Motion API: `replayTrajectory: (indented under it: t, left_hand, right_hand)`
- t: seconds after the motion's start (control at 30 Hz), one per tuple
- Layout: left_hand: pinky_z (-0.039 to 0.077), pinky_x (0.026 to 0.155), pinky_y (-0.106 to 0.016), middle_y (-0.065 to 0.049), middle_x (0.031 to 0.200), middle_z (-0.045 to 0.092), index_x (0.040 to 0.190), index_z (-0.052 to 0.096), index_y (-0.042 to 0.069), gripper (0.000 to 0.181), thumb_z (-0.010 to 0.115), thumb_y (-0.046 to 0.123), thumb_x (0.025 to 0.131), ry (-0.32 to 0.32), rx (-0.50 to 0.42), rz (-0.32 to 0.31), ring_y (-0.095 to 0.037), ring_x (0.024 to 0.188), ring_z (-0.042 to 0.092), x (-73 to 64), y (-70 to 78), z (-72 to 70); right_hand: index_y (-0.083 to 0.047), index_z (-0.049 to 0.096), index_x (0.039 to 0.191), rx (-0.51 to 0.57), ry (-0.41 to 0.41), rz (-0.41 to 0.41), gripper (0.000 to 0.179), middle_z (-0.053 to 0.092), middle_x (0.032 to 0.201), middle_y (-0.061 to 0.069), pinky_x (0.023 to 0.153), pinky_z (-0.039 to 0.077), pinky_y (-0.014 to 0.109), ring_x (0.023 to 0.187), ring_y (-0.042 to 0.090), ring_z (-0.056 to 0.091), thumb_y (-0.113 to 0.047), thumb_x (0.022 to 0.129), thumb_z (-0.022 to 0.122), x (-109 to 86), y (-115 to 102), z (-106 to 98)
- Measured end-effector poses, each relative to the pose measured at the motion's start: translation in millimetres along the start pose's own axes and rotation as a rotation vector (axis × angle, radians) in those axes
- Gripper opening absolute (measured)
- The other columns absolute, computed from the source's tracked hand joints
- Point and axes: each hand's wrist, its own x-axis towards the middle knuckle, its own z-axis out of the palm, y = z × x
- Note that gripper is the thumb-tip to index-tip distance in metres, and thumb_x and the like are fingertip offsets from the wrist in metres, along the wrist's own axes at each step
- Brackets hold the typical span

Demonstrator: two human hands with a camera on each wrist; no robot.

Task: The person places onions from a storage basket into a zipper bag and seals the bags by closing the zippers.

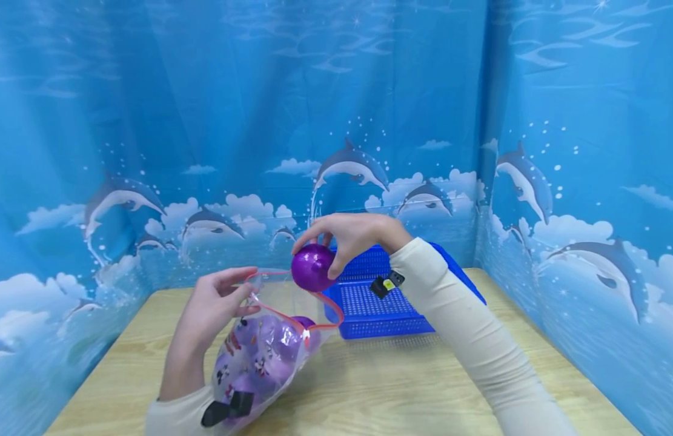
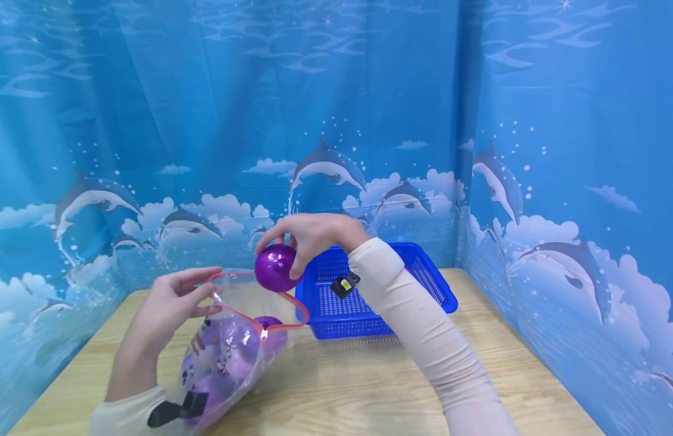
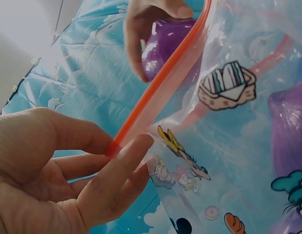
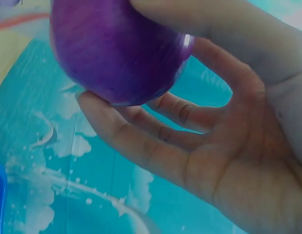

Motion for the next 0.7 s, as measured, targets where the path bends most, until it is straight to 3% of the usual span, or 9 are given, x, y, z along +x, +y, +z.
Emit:
replayTrajectory:
  t: [0.37, 0.7]
  left_hand:
    - [0.066, 0.087, -0.031, -0.023, 0.152, 0.053, 0.151, 0.049, 0.005, 0.045, 0.052, 0.012, 0.107, -0.002, -0.005, -0.001, -0.022, 0.108, 0.074, -0.5, 0.6, -1.1]
    - [0.066, 0.087, -0.03, -0.022, 0.154, 0.052, 0.152, 0.048, 0.005, 0.045, 0.051, 0.012, 0.107, -0.003, -0.001, 0.0, -0.032, 0.12, 0.069, -0.9, 1.0, -1.0]
  right_hand:
    - [-0.033, 0.06, 0.144, -0.159, -0.041, -0.045, 0.069, 0.057, 0.135, -0.001, 0.097, 0.059, 0.032, 0.121, 0.018, 0.059, -0.022, 0.081, 0.088, 13.7, -32, 17]
    - [-0.031, 0.06, 0.144, -0.224, -0.057, -0.037, 0.071, 0.057, 0.135, 0.001, 0.098, 0.06, 0.03, 0.127, 0.018, 0.051, -0.021, 0.08, 0.089, 20.4, -45, 31]
